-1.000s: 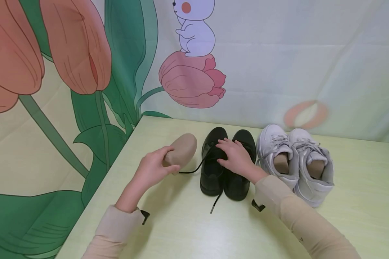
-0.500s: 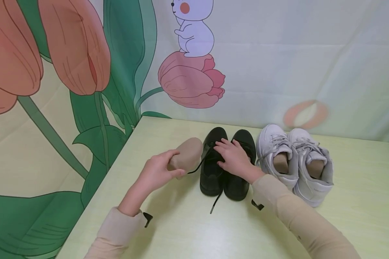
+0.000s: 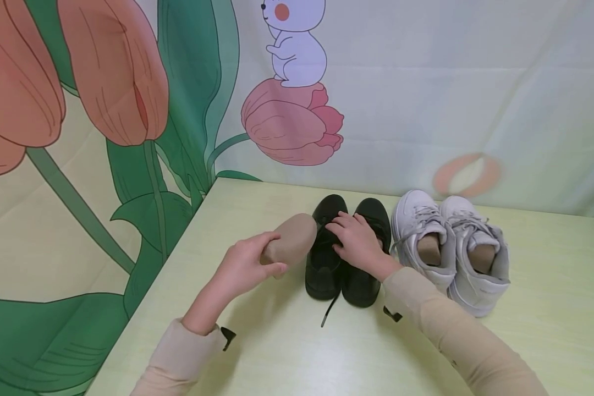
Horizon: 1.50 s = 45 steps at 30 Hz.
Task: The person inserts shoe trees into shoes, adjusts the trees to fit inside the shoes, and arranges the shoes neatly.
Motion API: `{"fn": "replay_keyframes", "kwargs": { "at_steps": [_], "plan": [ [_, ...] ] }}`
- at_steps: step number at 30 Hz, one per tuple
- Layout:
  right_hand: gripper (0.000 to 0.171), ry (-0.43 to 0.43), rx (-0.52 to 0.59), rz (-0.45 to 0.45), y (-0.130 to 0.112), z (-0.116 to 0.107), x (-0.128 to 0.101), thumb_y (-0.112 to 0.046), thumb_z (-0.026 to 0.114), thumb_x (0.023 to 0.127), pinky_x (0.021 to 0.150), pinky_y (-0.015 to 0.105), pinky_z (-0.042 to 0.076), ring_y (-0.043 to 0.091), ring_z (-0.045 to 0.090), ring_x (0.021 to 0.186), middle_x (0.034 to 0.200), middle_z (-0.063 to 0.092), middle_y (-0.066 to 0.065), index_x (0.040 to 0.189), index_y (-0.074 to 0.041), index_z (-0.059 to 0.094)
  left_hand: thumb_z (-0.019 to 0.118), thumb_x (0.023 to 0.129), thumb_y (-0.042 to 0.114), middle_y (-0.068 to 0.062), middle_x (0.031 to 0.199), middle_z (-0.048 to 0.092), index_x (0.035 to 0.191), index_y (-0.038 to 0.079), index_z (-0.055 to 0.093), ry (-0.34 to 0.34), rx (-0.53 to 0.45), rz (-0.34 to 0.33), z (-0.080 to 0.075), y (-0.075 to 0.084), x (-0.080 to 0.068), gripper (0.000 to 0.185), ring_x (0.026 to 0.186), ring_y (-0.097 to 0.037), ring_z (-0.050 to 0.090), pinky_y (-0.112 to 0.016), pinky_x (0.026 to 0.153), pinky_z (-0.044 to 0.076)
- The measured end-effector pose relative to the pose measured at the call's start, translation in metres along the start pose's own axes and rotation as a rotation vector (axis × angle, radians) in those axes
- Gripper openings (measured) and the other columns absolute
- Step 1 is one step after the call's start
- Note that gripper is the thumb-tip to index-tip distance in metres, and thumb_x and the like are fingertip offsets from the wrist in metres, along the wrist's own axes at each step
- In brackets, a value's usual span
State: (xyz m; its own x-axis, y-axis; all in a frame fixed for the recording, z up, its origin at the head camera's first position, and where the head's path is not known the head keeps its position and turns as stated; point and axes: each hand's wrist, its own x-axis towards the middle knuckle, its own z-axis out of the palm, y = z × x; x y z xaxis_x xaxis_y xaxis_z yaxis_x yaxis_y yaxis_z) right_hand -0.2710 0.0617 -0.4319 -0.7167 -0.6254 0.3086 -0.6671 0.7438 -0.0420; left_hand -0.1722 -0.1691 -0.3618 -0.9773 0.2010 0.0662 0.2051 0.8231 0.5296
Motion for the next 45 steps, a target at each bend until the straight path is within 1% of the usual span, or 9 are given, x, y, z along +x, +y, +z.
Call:
{"fn": "replay_keyframes", "kwargs": {
  "at_steps": [2,5,12,17,20,24,34,40,45],
  "plan": [
    [0.035,0.035,-0.011,-0.009,0.001,0.002,0.000,-0.016,0.068,0.074,0.096,0.047,0.034,0.028,0.046,0.118,0.108,0.059,0.009,0.107,-0.009,0.062,0.070,0.073,0.032,-0.007,0.122,0.055,0.122,0.011,0.052,-0.008,-0.001,-0.005,0.000,0.002,0.000,0.056,0.110,-0.024,0.054,-0.041,0.088,0.044],
    [0.032,0.069,-0.020,-0.018,0.002,0.004,0.000,-0.016,0.069,0.073,0.095,0.047,0.035,0.027,0.047,0.117,0.104,0.060,0.008,0.104,-0.009,0.063,0.070,0.073,0.032,-0.006,0.123,0.055,0.123,0.012,0.051,-0.018,-0.001,-0.012,0.001,0.003,-0.001,0.056,0.110,-0.024,0.053,-0.040,0.088,0.044],
    [0.026,0.089,-0.054,-0.021,0.003,0.009,0.003,-0.016,0.069,0.073,0.095,0.044,0.036,0.026,0.047,0.116,0.101,0.061,0.007,0.098,-0.010,0.065,0.070,0.073,0.032,-0.006,0.122,0.056,0.122,0.012,0.052,-0.021,0.009,-0.010,0.001,0.007,-0.002,0.056,0.109,-0.024,0.054,-0.040,0.087,0.045],
    [0.014,0.136,-0.081,-0.030,0.004,0.012,0.005,-0.014,0.066,0.075,0.093,0.041,0.038,0.025,0.050,0.113,0.096,0.063,0.006,0.088,-0.010,0.066,0.070,0.073,0.033,-0.005,0.121,0.056,0.121,0.013,0.052,-0.027,-0.001,-0.004,-0.001,0.009,-0.003,0.056,0.109,-0.023,0.054,-0.039,0.087,0.044],
    [0.008,0.183,-0.076,-0.039,0.004,0.013,0.005,-0.012,0.064,0.076,0.092,0.039,0.039,0.025,0.053,0.110,0.092,0.064,0.005,0.083,-0.010,0.067,0.071,0.072,0.033,-0.004,0.121,0.057,0.121,0.014,0.053,-0.032,-0.016,-0.004,-0.001,0.010,-0.004,0.056,0.109,-0.023,0.054,-0.039,0.087,0.045],
    [0.006,0.227,-0.056,-0.051,0.004,0.014,0.006,-0.010,0.064,0.075,0.090,0.037,0.041,0.024,0.055,0.107,0.089,0.066,0.004,0.081,-0.010,0.068,0.071,0.072,0.034,-0.004,0.120,0.057,0.121,0.014,0.053,-0.042,-0.027,-0.004,-0.002,0.012,-0.004,0.056,0.108,-0.022,0.054,-0.039,0.087,0.045],
    [0.006,0.259,-0.034,-0.056,0.005,0.012,0.007,-0.010,0.065,0.076,0.083,0.037,0.045,0.024,0.057,0.103,0.087,0.067,0.003,0.081,-0.010,0.068,0.070,0.072,0.035,-0.002,0.120,0.057,0.122,0.014,0.052,-0.084,-0.040,-0.012,-0.001,0.015,-0.005,0.057,0.108,-0.021,0.054,-0.038,0.088,0.044],
    [0.004,0.271,-0.010,-0.049,0.005,0.011,0.007,-0.009,0.065,0.076,0.082,0.037,0.046,0.023,0.059,0.101,0.083,0.068,0.003,0.080,-0.010,0.067,0.071,0.072,0.036,-0.001,0.120,0.057,0.123,0.016,0.052,-0.103,-0.032,-0.005,0.001,0.018,-0.005,0.058,0.108,-0.020,0.054,-0.037,0.088,0.043],
    [0.004,0.263,0.017,-0.040,0.005,0.011,0.008,-0.008,0.065,0.076,0.083,0.037,0.047,0.023,0.060,0.100,0.081,0.068,0.004,0.079,-0.009,0.068,0.071,0.071,0.037,-0.001,0.116,0.059,0.122,0.016,0.052,-0.118,-0.025,0.002,0.001,0.021,-0.006,0.058,0.104,-0.019,0.056,-0.036,0.086,0.044]
  ]
}}
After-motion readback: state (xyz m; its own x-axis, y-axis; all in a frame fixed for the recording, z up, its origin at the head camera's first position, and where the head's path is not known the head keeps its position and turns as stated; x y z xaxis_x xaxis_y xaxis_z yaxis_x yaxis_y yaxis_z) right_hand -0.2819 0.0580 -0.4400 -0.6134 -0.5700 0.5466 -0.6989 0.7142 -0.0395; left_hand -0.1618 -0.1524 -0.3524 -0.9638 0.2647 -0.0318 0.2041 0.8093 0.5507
